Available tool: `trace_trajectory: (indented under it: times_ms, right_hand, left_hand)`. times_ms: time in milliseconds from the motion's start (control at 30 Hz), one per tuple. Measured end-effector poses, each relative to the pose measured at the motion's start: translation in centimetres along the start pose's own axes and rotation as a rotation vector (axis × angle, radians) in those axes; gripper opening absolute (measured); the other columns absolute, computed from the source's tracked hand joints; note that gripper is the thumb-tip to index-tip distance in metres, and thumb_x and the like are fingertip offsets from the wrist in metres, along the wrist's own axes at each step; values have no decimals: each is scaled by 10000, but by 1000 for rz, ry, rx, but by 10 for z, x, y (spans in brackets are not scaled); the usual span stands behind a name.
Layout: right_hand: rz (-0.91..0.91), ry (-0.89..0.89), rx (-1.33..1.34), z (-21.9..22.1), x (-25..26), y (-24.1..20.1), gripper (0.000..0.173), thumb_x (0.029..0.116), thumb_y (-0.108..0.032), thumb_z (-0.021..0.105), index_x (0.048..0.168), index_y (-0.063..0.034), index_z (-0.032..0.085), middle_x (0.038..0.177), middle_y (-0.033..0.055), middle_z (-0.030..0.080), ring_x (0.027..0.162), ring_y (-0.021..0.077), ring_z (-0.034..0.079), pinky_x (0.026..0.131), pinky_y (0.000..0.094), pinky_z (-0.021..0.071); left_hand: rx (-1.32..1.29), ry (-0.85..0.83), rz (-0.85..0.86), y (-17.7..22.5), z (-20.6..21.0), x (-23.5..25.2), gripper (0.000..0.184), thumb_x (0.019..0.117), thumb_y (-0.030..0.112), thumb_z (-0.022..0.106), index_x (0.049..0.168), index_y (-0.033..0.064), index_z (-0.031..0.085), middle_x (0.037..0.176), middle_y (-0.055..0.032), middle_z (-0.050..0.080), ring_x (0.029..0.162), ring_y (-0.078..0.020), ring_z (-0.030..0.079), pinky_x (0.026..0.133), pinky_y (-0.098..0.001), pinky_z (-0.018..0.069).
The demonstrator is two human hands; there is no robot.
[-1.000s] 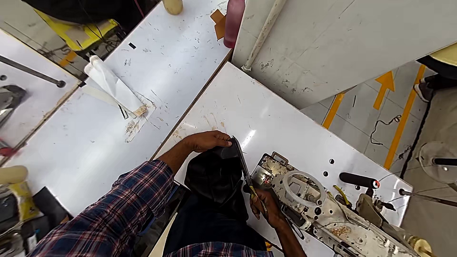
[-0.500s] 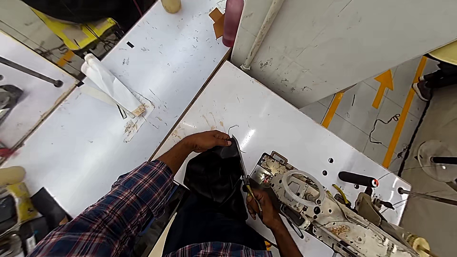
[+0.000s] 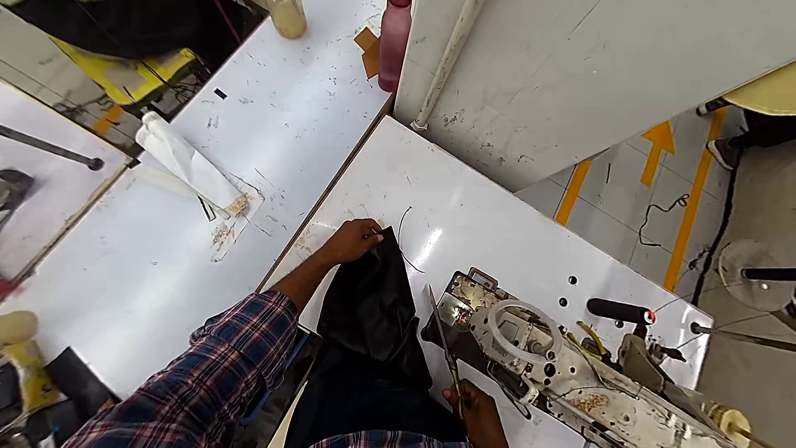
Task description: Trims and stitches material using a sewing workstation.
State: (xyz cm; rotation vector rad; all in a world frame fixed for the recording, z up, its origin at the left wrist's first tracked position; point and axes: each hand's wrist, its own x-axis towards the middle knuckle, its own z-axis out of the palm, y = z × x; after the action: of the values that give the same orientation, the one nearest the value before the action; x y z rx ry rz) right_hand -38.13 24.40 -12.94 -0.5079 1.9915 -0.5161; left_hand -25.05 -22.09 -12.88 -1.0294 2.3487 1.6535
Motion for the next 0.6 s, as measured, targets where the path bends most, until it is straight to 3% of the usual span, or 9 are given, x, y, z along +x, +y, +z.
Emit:
trace_trajectory:
  times_ms: [67,133,233,300,367,467,533,600]
  right_hand:
    - [19,35,-115,-1,-16,13,398,894,-459,746,855,-71,666,595,17,572,523,155,545,530,389,466]
    - [42,71,-235,1,-28,25,453,882,-510,743,879,-62,674,608,42,591,550,189,578,556,431,489]
    - [93,155,-322,9,-38,35,510,883,-550,728,929,-44,691,663,94,649,614,259,646,614,502,532]
    - [111,234,-340,16,-40,40,517,895,-554,716,963,-42,691,684,105,663,633,273,663,626,519,544]
    - [94,312,-346,21,-36,42,455,916,-452,725,1053,-20,687,752,124,695,681,286,689,662,532,565]
    - [-35,413,-371,23,-33,44,411,900,-163,721,1234,67,655,1064,219,720,956,361,716,872,545,578]
    - [-134,457,-449,19,-32,39,414,909,-91,689,1286,70,632,1242,266,662,1152,415,654,1007,534,527]
    - [-236,500,-519,13,-35,15,391,910,-76,646,1281,48,647,1250,262,656,1154,417,652,990,516,541]
  left_hand:
    - [44,125,-16,0,10,-2,330,1032,229,621,1292,26,613,1149,-147,727,1054,-263,717,968,-493,561]
    - [190,266,31,3,20,-6,370,1016,220,629,1313,1,612,1278,-199,652,1219,-344,624,1074,-537,480]
    - [395,315,186,18,44,-22,276,1041,199,561,1212,15,674,1292,-203,642,1253,-379,586,1070,-564,453]
    - [411,181,233,29,69,-36,258,1047,183,545,1200,34,691,1298,-169,650,1263,-324,598,1094,-502,471]
    - [371,-60,251,34,94,-43,272,1030,156,584,1263,41,663,1351,-146,621,1240,-292,620,1061,-480,512]
    - [389,-394,240,31,118,-39,381,1001,176,649,1357,47,610,1410,-143,581,1235,-312,617,1043,-511,509]
    - [444,-470,205,36,122,-36,326,1000,224,656,1268,38,661,1299,-160,610,1134,-329,647,975,-529,539]
    - [515,-504,149,43,118,-35,326,1013,304,641,1169,22,690,1224,-177,623,1101,-346,648,948,-541,540]
